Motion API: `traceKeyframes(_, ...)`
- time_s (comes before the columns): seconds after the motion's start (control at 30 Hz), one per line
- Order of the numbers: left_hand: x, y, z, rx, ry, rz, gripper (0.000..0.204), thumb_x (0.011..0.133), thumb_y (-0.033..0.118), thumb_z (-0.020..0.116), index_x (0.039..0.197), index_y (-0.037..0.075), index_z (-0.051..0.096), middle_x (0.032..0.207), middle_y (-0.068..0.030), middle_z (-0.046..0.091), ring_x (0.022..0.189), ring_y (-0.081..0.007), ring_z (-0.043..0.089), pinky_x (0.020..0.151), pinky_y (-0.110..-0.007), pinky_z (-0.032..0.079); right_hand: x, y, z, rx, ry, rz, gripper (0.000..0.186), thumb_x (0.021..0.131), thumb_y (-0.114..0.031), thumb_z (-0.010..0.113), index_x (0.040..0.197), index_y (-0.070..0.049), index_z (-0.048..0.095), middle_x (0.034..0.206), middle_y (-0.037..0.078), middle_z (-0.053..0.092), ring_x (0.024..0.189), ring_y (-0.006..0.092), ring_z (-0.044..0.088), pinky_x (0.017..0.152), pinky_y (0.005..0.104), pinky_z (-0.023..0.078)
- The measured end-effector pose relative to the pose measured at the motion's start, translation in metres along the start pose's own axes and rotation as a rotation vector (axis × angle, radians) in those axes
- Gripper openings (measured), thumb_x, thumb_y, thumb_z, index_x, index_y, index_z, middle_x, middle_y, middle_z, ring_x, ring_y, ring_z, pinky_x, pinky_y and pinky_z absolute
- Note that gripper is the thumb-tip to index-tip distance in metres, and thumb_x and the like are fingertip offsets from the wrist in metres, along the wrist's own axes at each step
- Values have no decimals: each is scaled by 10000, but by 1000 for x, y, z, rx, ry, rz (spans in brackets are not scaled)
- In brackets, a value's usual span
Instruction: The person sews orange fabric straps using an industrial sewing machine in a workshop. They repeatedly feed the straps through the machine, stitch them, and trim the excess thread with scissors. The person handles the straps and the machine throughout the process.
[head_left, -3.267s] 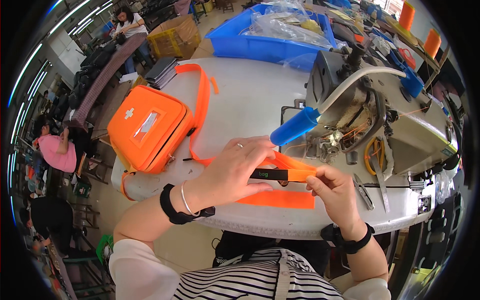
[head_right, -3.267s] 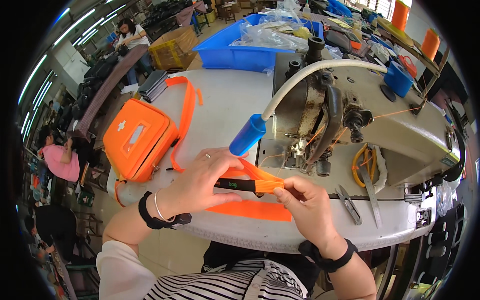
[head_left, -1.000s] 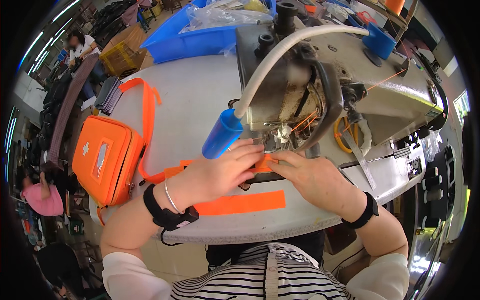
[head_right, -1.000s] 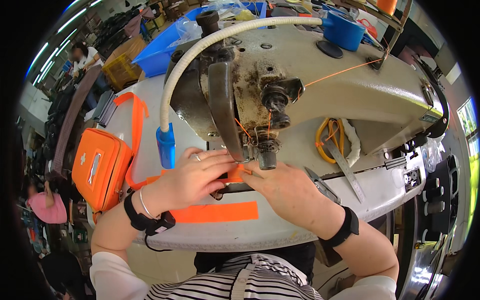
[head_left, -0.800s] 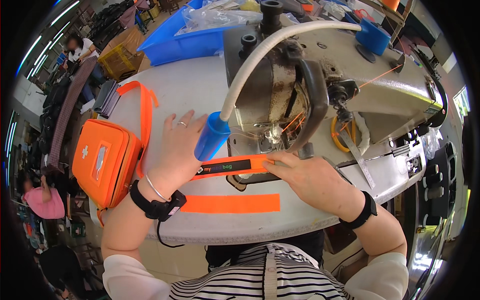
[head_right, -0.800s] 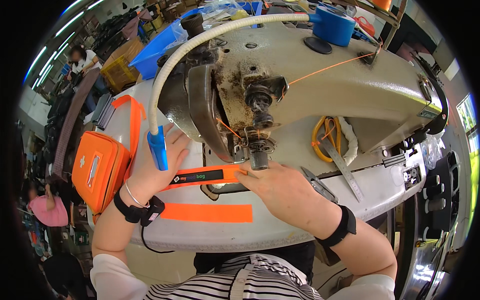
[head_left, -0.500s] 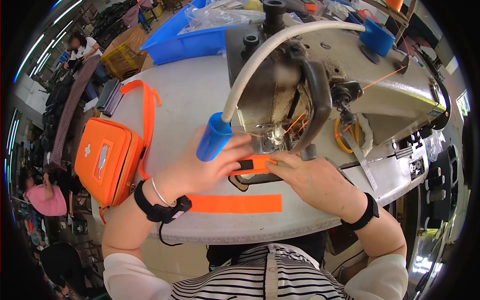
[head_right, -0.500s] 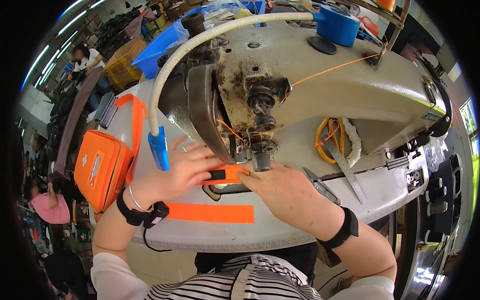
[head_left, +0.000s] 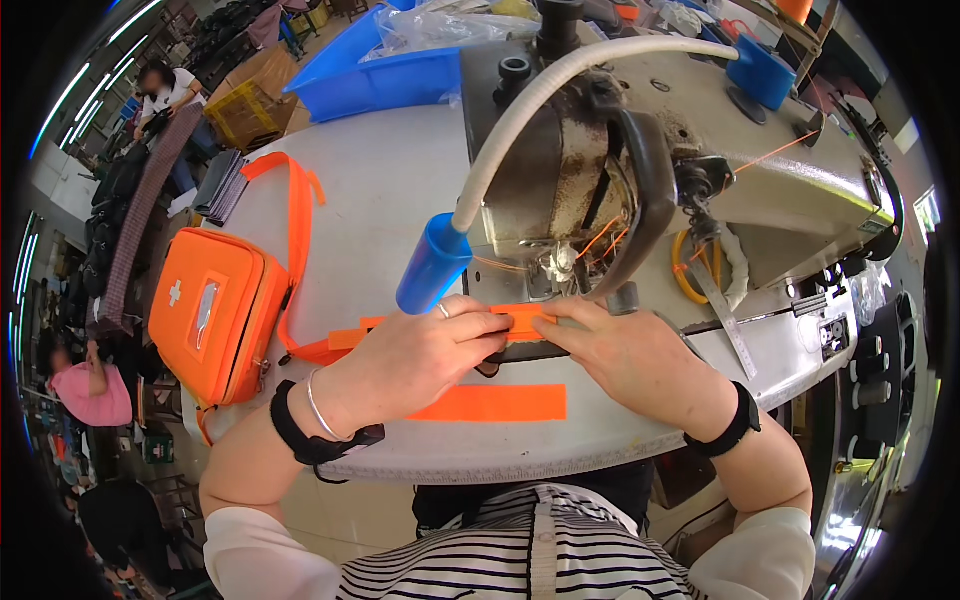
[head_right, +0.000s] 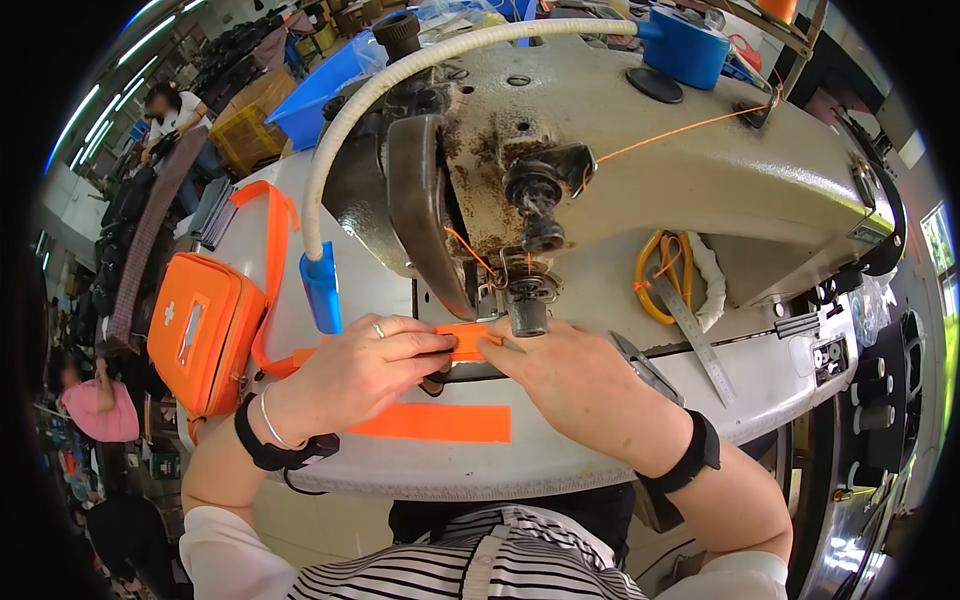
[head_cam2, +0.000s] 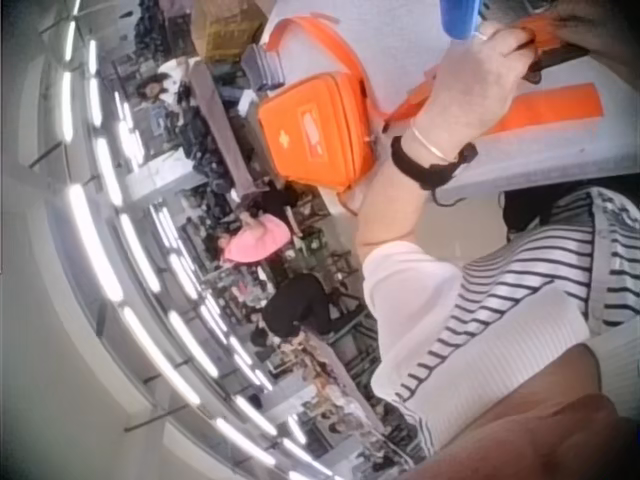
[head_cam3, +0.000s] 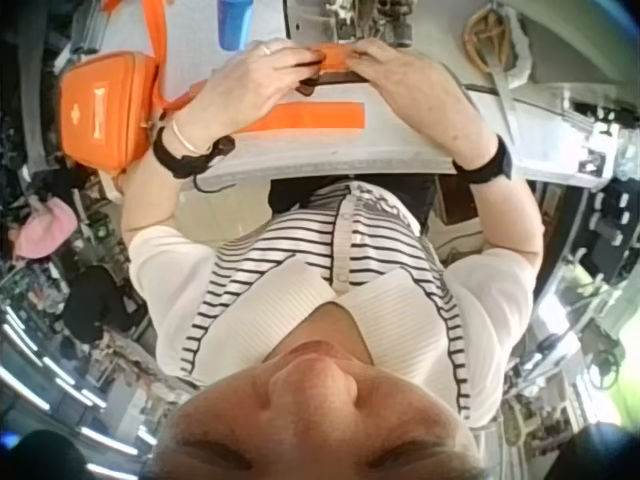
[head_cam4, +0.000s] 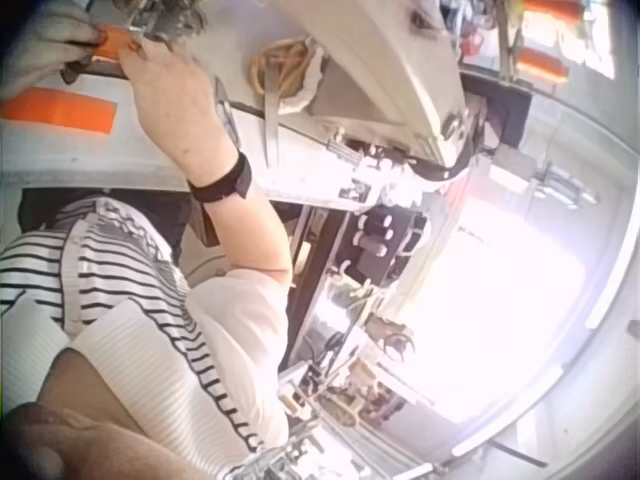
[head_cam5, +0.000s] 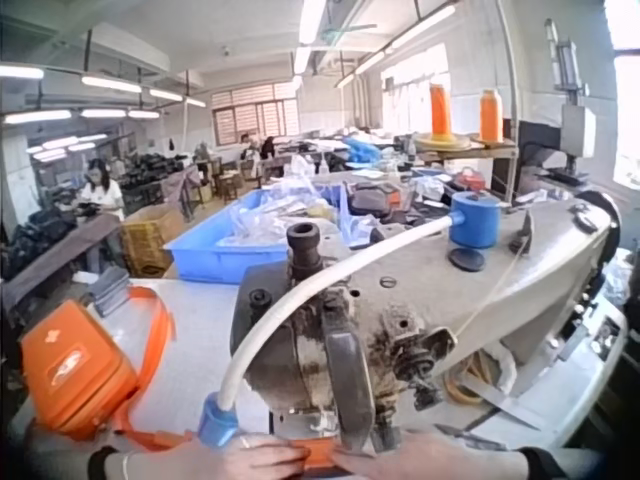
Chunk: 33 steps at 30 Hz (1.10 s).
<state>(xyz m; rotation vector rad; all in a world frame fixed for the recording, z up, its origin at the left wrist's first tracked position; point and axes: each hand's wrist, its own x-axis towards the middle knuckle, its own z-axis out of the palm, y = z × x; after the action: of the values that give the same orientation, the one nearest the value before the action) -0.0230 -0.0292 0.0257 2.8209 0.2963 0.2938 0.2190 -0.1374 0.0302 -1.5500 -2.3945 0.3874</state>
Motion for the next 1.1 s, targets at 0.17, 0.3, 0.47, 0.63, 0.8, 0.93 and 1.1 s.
traceKeyframes(0.17,2,2,-1,11,-5,-7,368,779,28,608,1138,56,683,1167,-19,668,1095,-202,590,893,-338,484,-2,-2,-2,30,9,80,371,819,-29,613,1186,-76,591,1140,94,602,850,310,637,723,385,529)
traceKeyframes(0.3,1,1,2,-32,20,-25,363,774,-1,599,1124,50,683,1154,-17,672,1081,-209,591,888,-331,490,-12,-6,3,220,93,41,322,801,-82,694,1111,-68,607,1040,93,593,798,306,631,682,389,516)
traceKeyframes(0.47,1,-1,3,-29,107,45,280,761,23,632,1036,-4,676,1112,-74,666,981,-255,590,858,-346,514,-18,-22,8,186,20,52,238,777,-118,731,971,-62,605,932,81,545,787,291,611,685,396,508)
traceKeyframes(0.63,-3,9,-16,-103,-31,-59,346,784,53,674,1129,29,666,1072,-58,634,1008,-256,570,869,-368,480,-17,-23,16,136,25,41,210,756,-141,742,874,-71,583,916,82,509,782,288,595,702,391,508)
traceKeyframes(0.8,-21,24,-12,-137,-53,-82,373,768,131,750,1114,38,648,1037,-70,594,950,-269,546,879,-376,450,-13,-23,13,289,45,63,201,773,-91,731,868,-43,560,868,90,569,748,267,619,656,367,508)
traceKeyframes(0.93,-26,23,-13,-153,-179,-234,272,774,146,762,978,31,625,1019,-68,588,941,-263,532,900,-363,423,-7,-24,-1,567,62,178,168,815,-53,710,885,-26,560,816,64,607,690,202,607,628,319,501)
traceKeyframes(1.1,-34,9,-22,-429,-106,-381,216,840,111,709,1019,19,631,911,-80,624,868,-251,597,803,-336,474,-8,-7,8,731,152,353,184,850,-39,691,1000,13,598,808,19,609,669,82,550,649,236,475)
